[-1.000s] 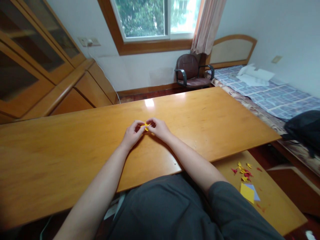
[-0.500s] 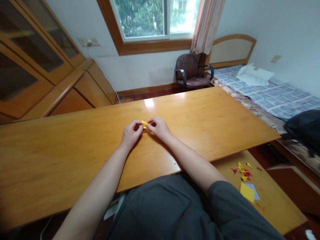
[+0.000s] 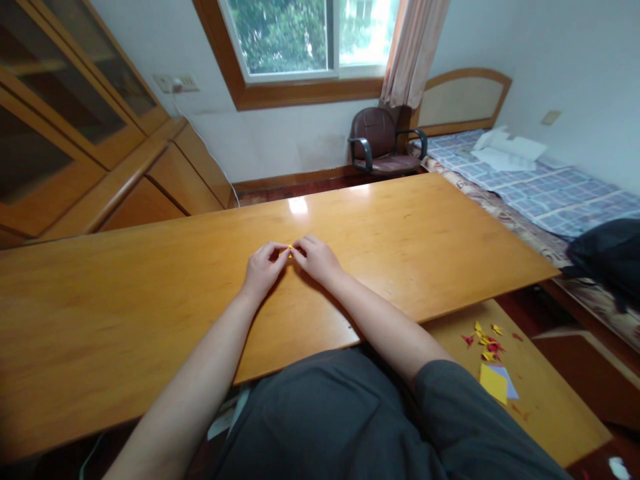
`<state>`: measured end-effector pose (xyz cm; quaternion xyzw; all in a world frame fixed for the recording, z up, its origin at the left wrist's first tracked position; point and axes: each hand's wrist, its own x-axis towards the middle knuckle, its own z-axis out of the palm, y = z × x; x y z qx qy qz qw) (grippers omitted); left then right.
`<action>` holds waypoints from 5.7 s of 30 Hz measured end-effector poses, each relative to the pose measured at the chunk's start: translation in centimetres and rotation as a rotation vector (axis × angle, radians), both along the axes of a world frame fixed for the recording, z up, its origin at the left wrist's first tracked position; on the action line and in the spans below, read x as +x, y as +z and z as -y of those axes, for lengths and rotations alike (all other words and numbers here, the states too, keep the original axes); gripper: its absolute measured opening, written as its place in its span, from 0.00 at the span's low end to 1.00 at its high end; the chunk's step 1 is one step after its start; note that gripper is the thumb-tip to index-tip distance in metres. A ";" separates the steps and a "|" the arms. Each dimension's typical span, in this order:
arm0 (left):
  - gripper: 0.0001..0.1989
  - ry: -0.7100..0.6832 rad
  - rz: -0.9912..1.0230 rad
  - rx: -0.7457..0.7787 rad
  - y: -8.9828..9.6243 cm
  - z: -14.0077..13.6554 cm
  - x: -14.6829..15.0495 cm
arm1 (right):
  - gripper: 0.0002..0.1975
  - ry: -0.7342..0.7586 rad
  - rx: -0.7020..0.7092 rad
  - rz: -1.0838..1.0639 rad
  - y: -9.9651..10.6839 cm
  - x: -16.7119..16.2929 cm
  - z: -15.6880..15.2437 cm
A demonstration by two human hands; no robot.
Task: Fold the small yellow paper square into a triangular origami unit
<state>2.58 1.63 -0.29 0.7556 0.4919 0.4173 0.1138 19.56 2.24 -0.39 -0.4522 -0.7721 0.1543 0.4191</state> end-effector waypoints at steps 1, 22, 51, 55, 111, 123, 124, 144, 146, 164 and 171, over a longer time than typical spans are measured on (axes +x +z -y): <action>0.07 0.003 -0.007 0.001 0.0 0.0 0.0 | 0.07 -0.005 0.008 0.014 0.1 0.0 0.1; 0.07 0.034 -0.087 0.050 0.5 0.7 0.7 | 0.12 -0.073 0.047 0.294 0.8 -0.2 1.0; 0.06 0.008 0.080 -0.111 0.4 0.2 0.2 | 0.07 0.082 -0.036 -0.067 0.2 0.3 0.0; 0.06 0.007 0.121 -0.128 0.5 0.3 0.2 | 0.07 0.075 -0.056 -0.109 0.1 0.5 -0.2; 0.05 -0.010 -0.033 0.098 0.6 0.6 0.7 | 0.07 -0.037 0.070 0.032 0.6 0.1 0.7; 0.08 -0.060 0.091 0.004 0.5 0.5 0.5 | 0.07 0.077 0.037 -0.089 0.4 0.3 0.2; 0.07 -0.048 0.111 -0.004 0.5 0.5 0.5 | 0.07 0.077 0.022 -0.117 0.4 0.3 0.1; 0.11 -0.106 0.416 -0.334 -0.4 -0.3 0.2 | 0.10 0.116 -0.243 -0.403 0.5 0.5 -0.2; 0.11 -0.107 0.396 -0.325 -0.3 -0.2 0.2 | 0.10 0.115 -0.235 -0.385 0.5 0.6 -0.2; 0.12 -0.148 0.453 -0.370 -0.4 -0.4 0.1 | 0.10 0.109 -0.190 -0.439 0.5 0.8 -0.4; 0.13 -0.151 0.459 -0.403 -0.5 -0.4 0.0 | 0.13 0.129 -0.244 -0.466 0.3 0.8 -0.5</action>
